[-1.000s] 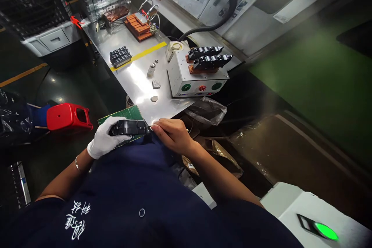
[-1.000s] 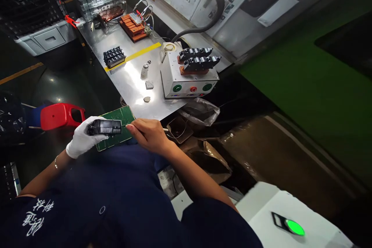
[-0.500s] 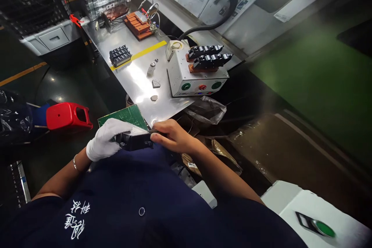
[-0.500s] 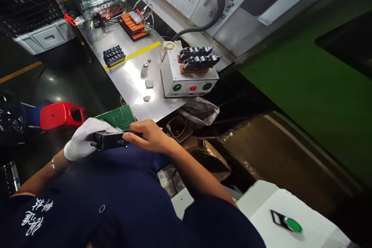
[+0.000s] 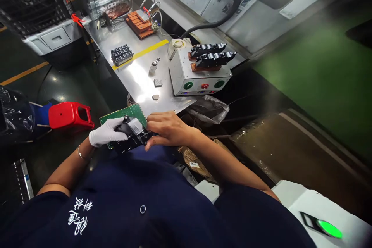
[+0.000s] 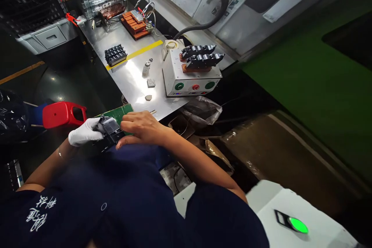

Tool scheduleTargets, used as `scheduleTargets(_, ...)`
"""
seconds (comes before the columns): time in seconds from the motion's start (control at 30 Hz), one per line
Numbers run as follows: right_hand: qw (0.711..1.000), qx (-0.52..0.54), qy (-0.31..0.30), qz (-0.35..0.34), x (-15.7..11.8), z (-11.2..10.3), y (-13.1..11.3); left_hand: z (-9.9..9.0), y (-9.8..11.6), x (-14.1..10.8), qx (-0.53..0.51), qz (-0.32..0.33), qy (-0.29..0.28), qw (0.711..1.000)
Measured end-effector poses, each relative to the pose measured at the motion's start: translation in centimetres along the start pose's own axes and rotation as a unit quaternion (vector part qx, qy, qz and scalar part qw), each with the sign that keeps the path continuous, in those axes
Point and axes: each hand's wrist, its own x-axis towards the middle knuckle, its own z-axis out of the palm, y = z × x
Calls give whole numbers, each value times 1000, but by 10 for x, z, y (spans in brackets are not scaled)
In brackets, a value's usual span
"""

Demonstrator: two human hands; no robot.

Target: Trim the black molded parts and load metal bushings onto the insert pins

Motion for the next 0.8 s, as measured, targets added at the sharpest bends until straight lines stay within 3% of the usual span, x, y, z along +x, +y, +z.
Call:
scheduleTargets(0.13,999,-30,23,-13,-1,3,2,2,-4,1,-20,-7,24,999)
scheduleTargets(0.27,998,-55,28,20,-1,4,1,3,-5,2,-34,-4,26,999)
scheduleTargets(0.8,996,-51,56,39,-1,6,-1,7,-14,8,-67,26,21,997)
